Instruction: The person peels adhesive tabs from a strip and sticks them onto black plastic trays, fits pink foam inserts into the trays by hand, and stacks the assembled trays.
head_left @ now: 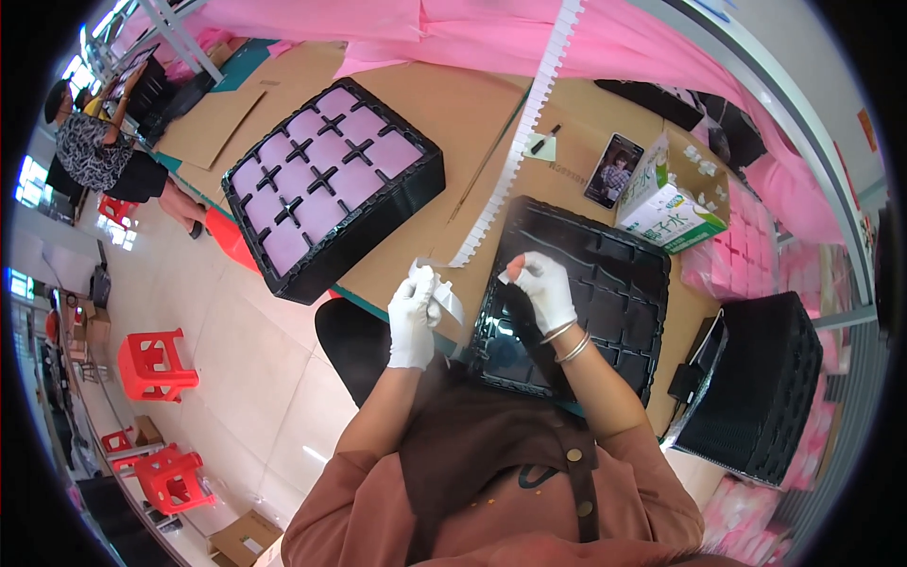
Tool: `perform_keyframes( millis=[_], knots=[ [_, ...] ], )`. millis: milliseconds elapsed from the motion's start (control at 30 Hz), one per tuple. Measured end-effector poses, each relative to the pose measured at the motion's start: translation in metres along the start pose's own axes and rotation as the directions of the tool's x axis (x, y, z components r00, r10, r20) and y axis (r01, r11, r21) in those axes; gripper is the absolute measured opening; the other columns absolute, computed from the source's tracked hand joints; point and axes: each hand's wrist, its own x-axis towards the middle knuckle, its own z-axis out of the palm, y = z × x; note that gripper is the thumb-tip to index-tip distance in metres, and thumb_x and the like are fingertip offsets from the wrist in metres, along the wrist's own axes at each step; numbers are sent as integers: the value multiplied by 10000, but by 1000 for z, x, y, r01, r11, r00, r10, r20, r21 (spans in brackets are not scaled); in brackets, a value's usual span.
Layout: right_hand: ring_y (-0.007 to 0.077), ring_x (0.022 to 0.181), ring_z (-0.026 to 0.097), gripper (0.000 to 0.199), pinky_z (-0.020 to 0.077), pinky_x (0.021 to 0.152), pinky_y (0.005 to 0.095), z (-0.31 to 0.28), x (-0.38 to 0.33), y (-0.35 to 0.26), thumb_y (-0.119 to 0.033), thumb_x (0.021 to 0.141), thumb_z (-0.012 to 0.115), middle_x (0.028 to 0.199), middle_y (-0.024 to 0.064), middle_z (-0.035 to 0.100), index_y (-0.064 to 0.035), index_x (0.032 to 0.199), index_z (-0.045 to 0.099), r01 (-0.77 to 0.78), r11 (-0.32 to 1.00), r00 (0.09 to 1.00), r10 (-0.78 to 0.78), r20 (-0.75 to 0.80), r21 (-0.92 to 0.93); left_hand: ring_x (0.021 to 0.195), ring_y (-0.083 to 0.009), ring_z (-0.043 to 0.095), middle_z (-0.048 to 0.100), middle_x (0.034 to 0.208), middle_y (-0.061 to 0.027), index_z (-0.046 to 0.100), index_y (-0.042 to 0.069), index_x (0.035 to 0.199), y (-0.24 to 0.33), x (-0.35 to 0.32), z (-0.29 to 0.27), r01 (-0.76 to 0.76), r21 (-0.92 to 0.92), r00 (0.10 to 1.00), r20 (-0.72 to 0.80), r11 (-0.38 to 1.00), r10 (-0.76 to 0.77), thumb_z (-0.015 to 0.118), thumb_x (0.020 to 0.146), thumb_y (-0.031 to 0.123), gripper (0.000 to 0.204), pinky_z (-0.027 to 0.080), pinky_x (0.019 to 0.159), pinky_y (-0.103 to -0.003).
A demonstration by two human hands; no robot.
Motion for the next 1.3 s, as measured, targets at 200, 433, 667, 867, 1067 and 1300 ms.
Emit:
perform_keyframes(
  millis=[200, 433, 667, 867, 1067, 1300],
  knots=[
    [91, 678, 575, 35, 459, 644, 215, -10, -2, -6, 26, 835, 615, 768, 23, 628, -7, 843, 623, 24, 999, 987, -16, -160, 47, 521, -25, 446, 553, 708, 23, 614, 43, 921, 9, -2, 1, -1, 89, 998, 56, 996, -4, 613, 930, 202, 159, 326, 464, -183],
    [145, 684, 519, 126, 452, 677, 292, -87, 6, -103, -133, 853, 634, 756, 45, 590, -15, 814, 614, 183, 708, 462, -674, -576, -682, 612, -54, 548, 631, 828, -35, 604, 36, 962, 14, -4, 3, 84, 192, 987, 115, 978, -108, 634, 913, 206, 179, 414, 530, -188],
    [281, 813, 644, 138, 496, 761, 349, -256, 57, -130, -107, 814, 615, 887, 142, 673, -12, 897, 670, -84, 345, 613, -722, -321, -935, 573, -54, 537, 604, 787, 1, 586, 43, 1017, 13, -7, 13, 114, 299, 965, 195, 947, -178, 613, 923, 296, 272, 354, 476, -183],
    [306, 750, 606, 67, 488, 695, 378, -67, -13, -87, -97, 759, 651, 796, 136, 595, -44, 787, 622, 345, 507, 774, -630, -67, -790, 648, -27, 553, 636, 853, 8, 603, 53, 1082, 12, -17, 24, 56, 285, 970, 213, 957, -120, 577, 939, 315, 300, 371, 527, -164],
    [169, 595, 580, 131, 467, 569, 275, 10, -56, -44, -54, 731, 735, 739, 66, 578, -21, 750, 611, 355, 765, 899, -436, -27, -538, 770, -71, 577, 640, 924, -29, 579, 28, 1111, 9, -24, 32, -9, 294, 956, 283, 956, -78, 582, 940, 269, 296, 441, 654, -214],
    [161, 595, 554, 165, 443, 562, 289, 19, -54, -38, -114, 714, 759, 716, 56, 569, -40, 749, 616, 295, 799, 940, -341, 10, -524, 814, -68, 584, 633, 919, -23, 585, 9, 1110, 5, -30, 33, 8, 257, 955, 286, 966, -84, 617, 921, 233, 294, 445, 677, -219]
  ],
)
